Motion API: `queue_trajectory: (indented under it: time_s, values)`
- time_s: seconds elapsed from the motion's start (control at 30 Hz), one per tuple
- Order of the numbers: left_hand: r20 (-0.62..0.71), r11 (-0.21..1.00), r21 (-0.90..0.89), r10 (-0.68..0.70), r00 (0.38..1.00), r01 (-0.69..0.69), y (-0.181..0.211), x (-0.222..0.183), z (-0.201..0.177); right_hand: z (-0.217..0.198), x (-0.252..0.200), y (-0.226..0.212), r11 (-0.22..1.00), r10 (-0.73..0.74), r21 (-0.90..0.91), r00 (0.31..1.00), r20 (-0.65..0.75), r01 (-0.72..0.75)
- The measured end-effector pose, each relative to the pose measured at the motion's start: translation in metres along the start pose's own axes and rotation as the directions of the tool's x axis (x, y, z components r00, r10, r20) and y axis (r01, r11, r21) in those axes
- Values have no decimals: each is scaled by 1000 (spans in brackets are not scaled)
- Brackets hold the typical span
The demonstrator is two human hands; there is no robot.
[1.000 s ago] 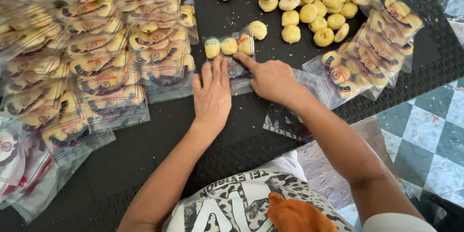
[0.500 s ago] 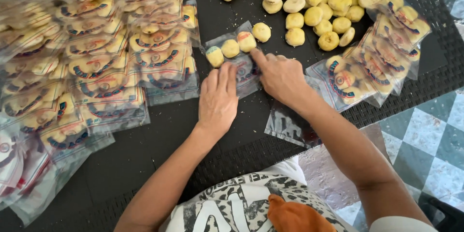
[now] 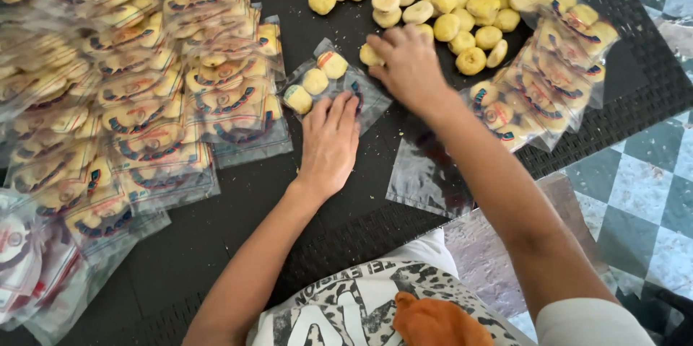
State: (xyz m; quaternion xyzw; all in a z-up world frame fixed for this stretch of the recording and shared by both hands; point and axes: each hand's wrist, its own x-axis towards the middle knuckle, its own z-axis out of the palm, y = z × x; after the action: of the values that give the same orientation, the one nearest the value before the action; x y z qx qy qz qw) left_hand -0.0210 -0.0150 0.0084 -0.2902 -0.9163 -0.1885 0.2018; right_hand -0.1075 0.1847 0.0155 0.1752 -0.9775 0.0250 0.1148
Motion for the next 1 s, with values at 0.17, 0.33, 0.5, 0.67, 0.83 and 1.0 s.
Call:
queue_trajectory:
  time_s: [0.17, 0.33, 0.5, 0.67, 0.83, 1.0]
  values:
    - [35, 931, -285, -230, 973, 230, -7, -6, 30, -13, -52, 12, 906, 176, 405, 981, -86, -127]
    - [83, 899, -348, -251, 964, 264, 5, -7, 36, -46, -78, -44, 765, 323, 525, 927, 190, -374]
    - [105, 862, -382, -319, 942, 334, 12, -5, 21, -25, -73, -29, 812, 252, 553, 967, -42, -188]
    - [2, 962, -158, -227, 974, 224, 19, -3, 23, 18, -53, 35, 951, 180, -191, 936, -302, -244]
    - [-50, 970, -88, -229, 972, 224, 19, -4, 33, 3, -72, 28, 982, 168, -35, 937, -306, -188]
    - [-14, 949, -178, -267, 964, 260, 21, 0, 24, -88, -116, -19, 546, 394, 768, 912, 117, -334]
